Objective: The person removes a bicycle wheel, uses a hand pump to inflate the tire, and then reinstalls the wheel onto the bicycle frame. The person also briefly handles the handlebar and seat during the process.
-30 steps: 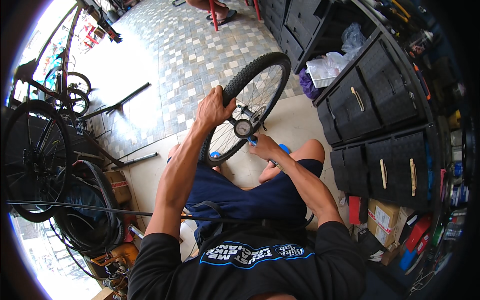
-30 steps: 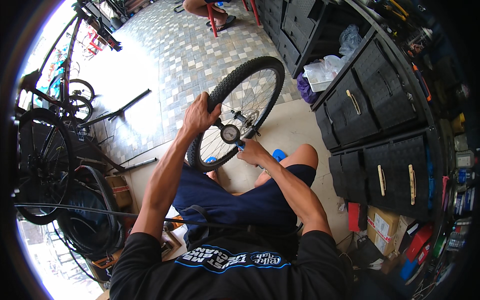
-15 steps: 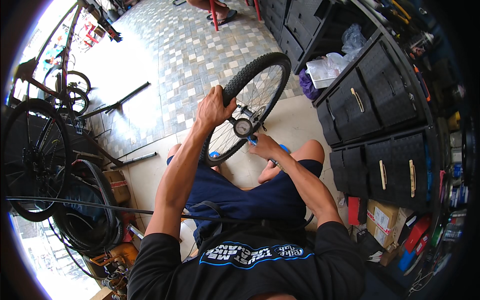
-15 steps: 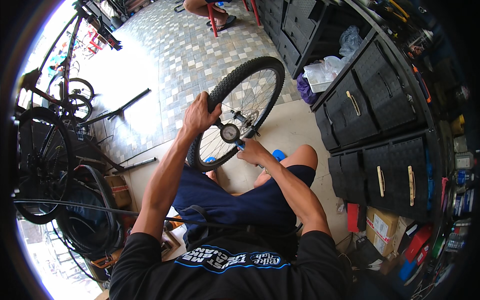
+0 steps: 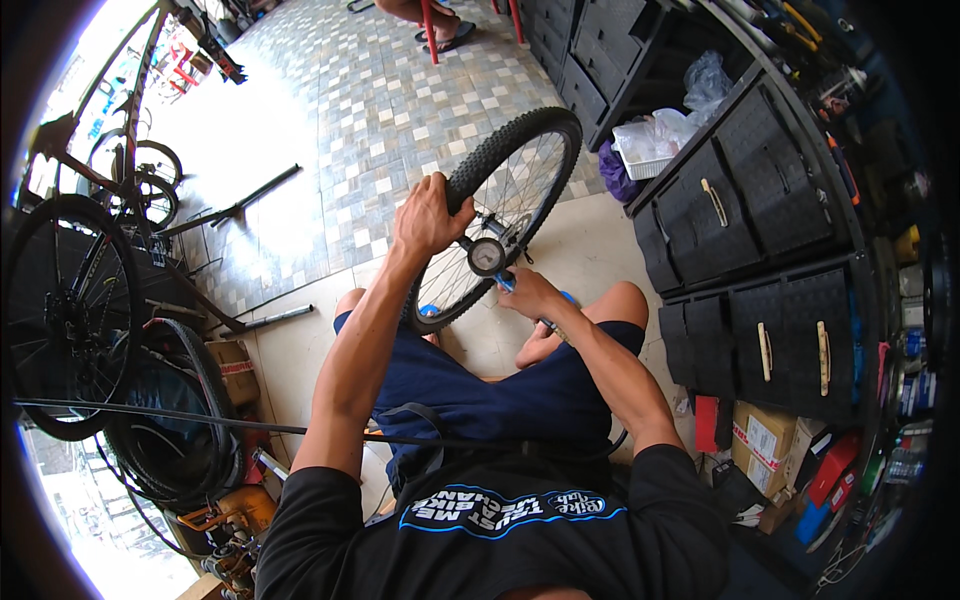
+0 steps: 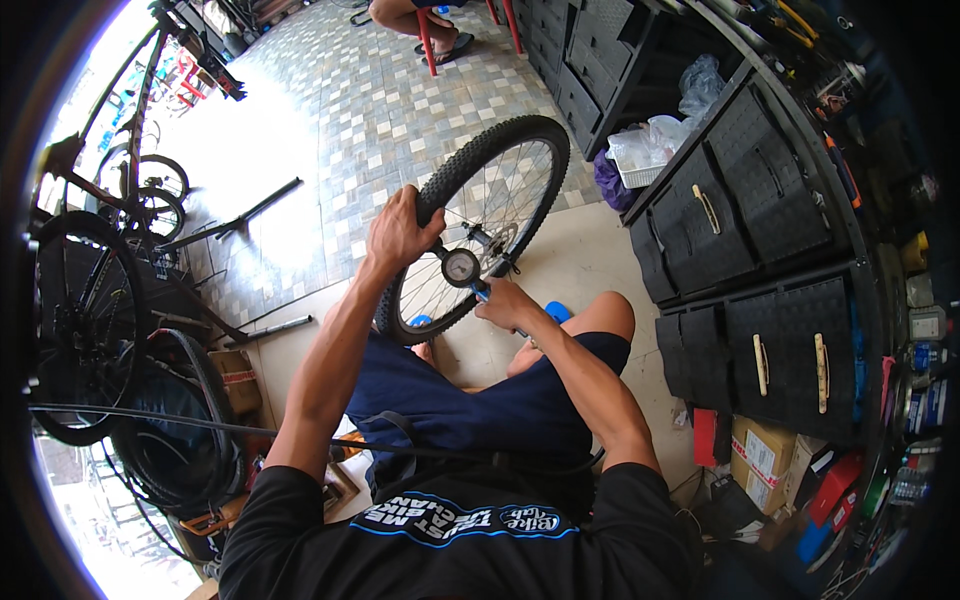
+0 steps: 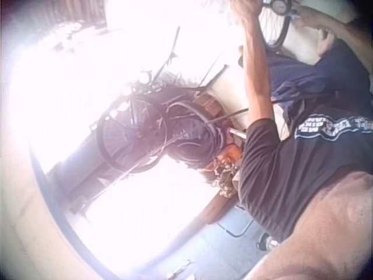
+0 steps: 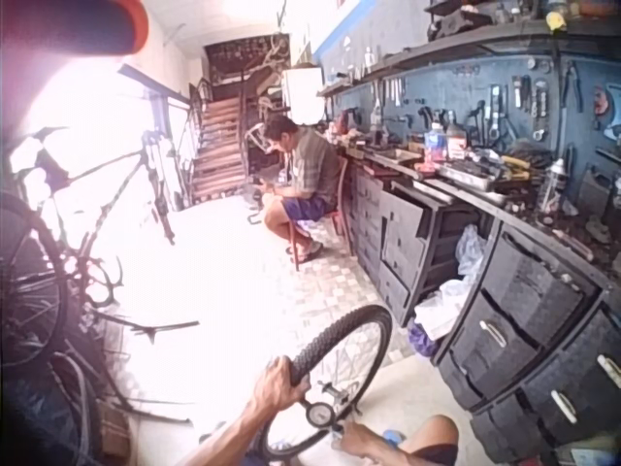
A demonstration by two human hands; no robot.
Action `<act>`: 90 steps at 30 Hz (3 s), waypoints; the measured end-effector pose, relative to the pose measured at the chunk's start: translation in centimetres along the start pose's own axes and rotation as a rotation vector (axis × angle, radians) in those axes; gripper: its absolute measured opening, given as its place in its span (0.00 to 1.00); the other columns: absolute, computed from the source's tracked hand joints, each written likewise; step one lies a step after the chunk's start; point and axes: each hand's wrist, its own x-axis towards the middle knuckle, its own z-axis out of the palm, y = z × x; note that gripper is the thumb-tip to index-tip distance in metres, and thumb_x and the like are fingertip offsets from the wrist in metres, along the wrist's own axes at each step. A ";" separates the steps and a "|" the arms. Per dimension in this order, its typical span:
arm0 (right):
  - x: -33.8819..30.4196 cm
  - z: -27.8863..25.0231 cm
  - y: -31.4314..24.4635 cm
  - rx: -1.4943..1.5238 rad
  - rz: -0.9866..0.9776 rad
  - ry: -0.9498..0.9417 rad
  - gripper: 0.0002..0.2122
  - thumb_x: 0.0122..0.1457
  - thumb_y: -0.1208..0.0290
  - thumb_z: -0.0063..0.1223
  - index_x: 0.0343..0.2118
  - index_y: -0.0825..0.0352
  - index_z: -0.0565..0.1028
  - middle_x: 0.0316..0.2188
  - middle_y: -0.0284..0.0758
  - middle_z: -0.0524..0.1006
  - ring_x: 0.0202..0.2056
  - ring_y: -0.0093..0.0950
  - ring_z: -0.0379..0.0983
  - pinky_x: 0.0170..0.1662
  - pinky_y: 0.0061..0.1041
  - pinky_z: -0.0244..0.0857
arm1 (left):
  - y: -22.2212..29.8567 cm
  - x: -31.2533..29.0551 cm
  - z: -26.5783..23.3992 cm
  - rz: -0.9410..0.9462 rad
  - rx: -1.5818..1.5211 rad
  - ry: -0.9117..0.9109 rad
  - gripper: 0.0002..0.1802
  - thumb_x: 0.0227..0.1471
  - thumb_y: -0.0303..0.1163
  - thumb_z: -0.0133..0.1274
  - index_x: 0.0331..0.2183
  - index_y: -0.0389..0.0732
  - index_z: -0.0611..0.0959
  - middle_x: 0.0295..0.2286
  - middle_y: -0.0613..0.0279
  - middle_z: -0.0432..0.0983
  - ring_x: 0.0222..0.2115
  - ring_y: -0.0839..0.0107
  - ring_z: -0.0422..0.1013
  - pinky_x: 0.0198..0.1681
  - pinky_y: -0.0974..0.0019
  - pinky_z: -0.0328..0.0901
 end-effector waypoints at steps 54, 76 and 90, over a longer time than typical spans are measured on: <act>-0.3 -0.4 0.0 -0.051 0.004 0.037 0.13 0.47 0.69 0.59 0.35 0.66 0.73 0.19 0.37 0.74 0.18 0.32 0.71 0.24 0.33 0.67 | 0.6 0.5 -0.4 -0.017 -0.024 -0.107 0.25 0.51 0.48 0.54 0.37 0.34 0.71 0.34 0.42 0.76 0.37 0.42 0.76 0.39 0.45 0.70; -1.0 -0.5 -1.0 0.052 0.025 -0.007 0.11 0.47 0.70 0.58 0.33 0.65 0.71 0.16 0.33 0.71 0.12 0.26 0.67 0.15 0.30 0.62 | -0.1 0.6 -0.2 -0.049 -0.066 -0.132 0.26 0.53 0.48 0.53 0.37 0.33 0.69 0.34 0.38 0.74 0.36 0.39 0.74 0.40 0.44 0.66; -1.7 -2.2 4.3 0.090 0.164 0.061 0.18 0.49 0.68 0.57 0.42 0.71 0.74 0.18 0.37 0.74 0.13 0.27 0.69 0.15 0.31 0.62 | 0.7 0.6 -0.3 -0.085 -0.021 -0.063 0.29 0.51 0.50 0.57 0.39 0.32 0.72 0.34 0.39 0.75 0.36 0.41 0.75 0.40 0.46 0.68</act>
